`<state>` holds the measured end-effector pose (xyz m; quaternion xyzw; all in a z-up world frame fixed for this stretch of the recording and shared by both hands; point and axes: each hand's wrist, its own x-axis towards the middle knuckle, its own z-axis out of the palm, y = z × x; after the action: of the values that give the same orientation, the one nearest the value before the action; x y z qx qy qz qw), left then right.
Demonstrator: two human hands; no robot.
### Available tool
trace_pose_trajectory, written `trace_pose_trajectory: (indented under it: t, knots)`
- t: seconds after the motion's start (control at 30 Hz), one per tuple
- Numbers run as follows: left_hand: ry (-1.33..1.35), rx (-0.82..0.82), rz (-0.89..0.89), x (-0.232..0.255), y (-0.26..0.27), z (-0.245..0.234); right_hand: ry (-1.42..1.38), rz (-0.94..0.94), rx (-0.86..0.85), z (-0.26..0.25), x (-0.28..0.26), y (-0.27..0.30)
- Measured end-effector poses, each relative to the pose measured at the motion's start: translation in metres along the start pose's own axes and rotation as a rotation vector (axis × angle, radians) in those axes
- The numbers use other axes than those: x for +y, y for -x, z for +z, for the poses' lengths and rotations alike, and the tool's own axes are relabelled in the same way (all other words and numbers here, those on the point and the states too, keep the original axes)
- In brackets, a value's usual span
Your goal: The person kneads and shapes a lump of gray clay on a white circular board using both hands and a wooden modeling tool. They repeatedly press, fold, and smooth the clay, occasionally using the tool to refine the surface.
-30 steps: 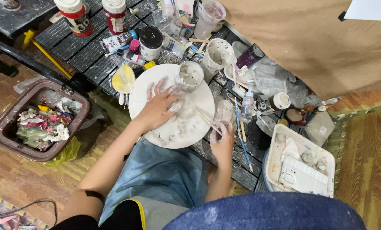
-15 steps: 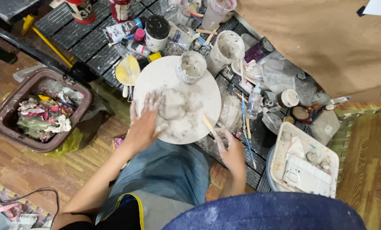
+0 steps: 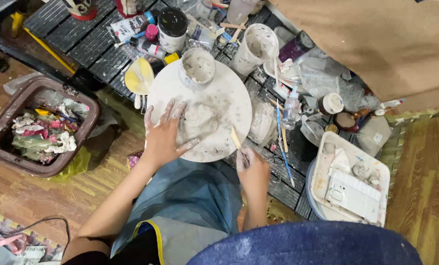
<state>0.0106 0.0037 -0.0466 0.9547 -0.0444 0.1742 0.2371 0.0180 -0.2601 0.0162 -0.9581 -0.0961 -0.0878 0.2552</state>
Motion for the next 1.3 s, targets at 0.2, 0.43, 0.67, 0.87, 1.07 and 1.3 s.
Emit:
trace_pose_trajectory:
  t: [0.2, 0.43, 0.67, 0.87, 1.07, 1.3]
  knots:
    - [0.028, -0.008, -0.036, 0.002, -0.003, -0.002, -0.019, 0.023, -0.096, 0.015, -0.020, -0.016]
    - [0.038, 0.047, 0.019, -0.001, -0.006, -0.008, -0.042, 0.086, -0.169, 0.005, -0.022, -0.024]
    - [0.138, 0.058, 0.014, -0.012, -0.011, -0.016, -0.007, 0.086, -0.130, -0.027, 0.004, -0.033]
    - [0.202, 0.077, -0.005, -0.013, -0.011, -0.014, -0.097, -0.048, -0.057, 0.009, -0.007, -0.035]
    - [0.224, 0.110, 0.032, -0.021, -0.014, -0.010, -0.005, -0.038, -0.157, 0.021, -0.013, -0.053]
    - [0.264, 0.123, 0.080, -0.029, -0.017, -0.011, -0.184, -0.073, -0.213, 0.023, -0.006, -0.070]
